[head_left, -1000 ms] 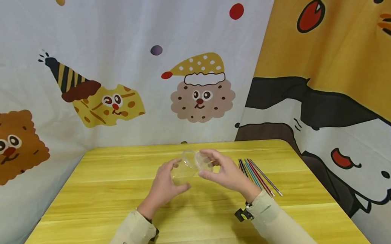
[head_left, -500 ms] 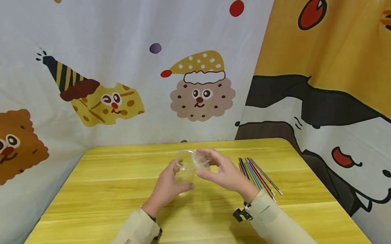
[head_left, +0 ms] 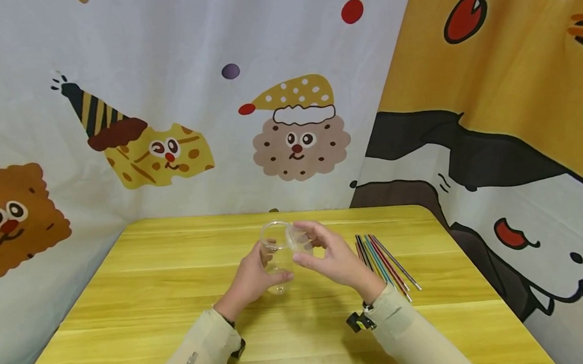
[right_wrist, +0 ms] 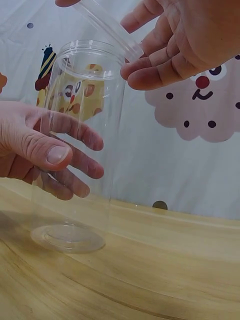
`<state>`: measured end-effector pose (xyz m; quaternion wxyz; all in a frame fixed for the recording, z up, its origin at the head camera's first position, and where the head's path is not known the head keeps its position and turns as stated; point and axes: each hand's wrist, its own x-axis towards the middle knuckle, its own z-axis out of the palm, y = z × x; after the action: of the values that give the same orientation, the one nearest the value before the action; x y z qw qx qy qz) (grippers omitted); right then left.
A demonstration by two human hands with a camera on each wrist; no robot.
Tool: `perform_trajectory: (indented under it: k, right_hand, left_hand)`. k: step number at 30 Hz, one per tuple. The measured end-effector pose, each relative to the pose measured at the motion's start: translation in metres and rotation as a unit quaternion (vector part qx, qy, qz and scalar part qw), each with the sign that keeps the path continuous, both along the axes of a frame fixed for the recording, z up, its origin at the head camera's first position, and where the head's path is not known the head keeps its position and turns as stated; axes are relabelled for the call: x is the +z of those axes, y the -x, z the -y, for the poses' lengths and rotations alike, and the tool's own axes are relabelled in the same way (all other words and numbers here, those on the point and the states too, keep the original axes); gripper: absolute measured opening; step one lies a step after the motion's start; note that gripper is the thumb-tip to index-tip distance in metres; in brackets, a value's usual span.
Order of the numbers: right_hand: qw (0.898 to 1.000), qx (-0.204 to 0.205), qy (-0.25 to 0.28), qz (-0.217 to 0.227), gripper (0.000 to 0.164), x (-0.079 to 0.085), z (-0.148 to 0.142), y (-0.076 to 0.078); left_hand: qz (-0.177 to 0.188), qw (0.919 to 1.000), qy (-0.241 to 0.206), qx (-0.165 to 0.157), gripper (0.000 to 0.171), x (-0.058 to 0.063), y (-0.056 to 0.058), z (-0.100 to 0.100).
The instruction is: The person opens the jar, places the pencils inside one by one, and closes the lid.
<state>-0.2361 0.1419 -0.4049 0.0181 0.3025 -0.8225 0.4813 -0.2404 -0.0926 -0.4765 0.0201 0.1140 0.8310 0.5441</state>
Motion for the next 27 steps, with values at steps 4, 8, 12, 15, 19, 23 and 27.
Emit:
perform_trajectory:
  k: [4, 8, 12, 15, 19, 23, 27]
  right_hand:
    - [1.0, 0.002, 0.008, -0.002, 0.063, 0.0, 0.0, 0.001]
    - [1.0, -0.001, 0.012, -0.002, 0.063, -0.001, -0.001, 0.001]
    - [1.0, -0.009, 0.021, -0.002, 0.064, -0.001, -0.002, 0.001]
    - [0.999, -0.021, 0.028, -0.005, 0.065, -0.001, -0.004, 0.002]
    - [0.998, -0.04, 0.04, -0.009, 0.068, -0.001, -0.006, 0.003]
    - [0.997, -0.05, 0.054, -0.009, 0.073, 0.0, -0.009, 0.004]
    - [0.997, -0.052, 0.057, -0.012, 0.074, -0.001, -0.011, 0.007]
  left_hand:
    - [0.002, 1.0, -0.005, 0.003, 0.083, 0.0, 0.001, 0.0]
    - [0.001, 1.0, -0.003, -0.003, 0.084, 0.0, 0.001, 0.0]
    - [0.003, 1.0, -0.003, -0.006, 0.085, -0.001, 0.001, 0.0]
    - [0.006, 0.9999, -0.006, -0.005, 0.084, -0.002, 0.001, 0.0]
    - [0.003, 1.0, -0.004, -0.005, 0.085, -0.002, 0.001, 0.001]
    - [0.005, 1.0, -0.006, -0.001, 0.086, -0.002, 0.001, 0.001]
    - [0.007, 0.9999, -0.007, 0.005, 0.085, -0.002, 0.0, 0.0]
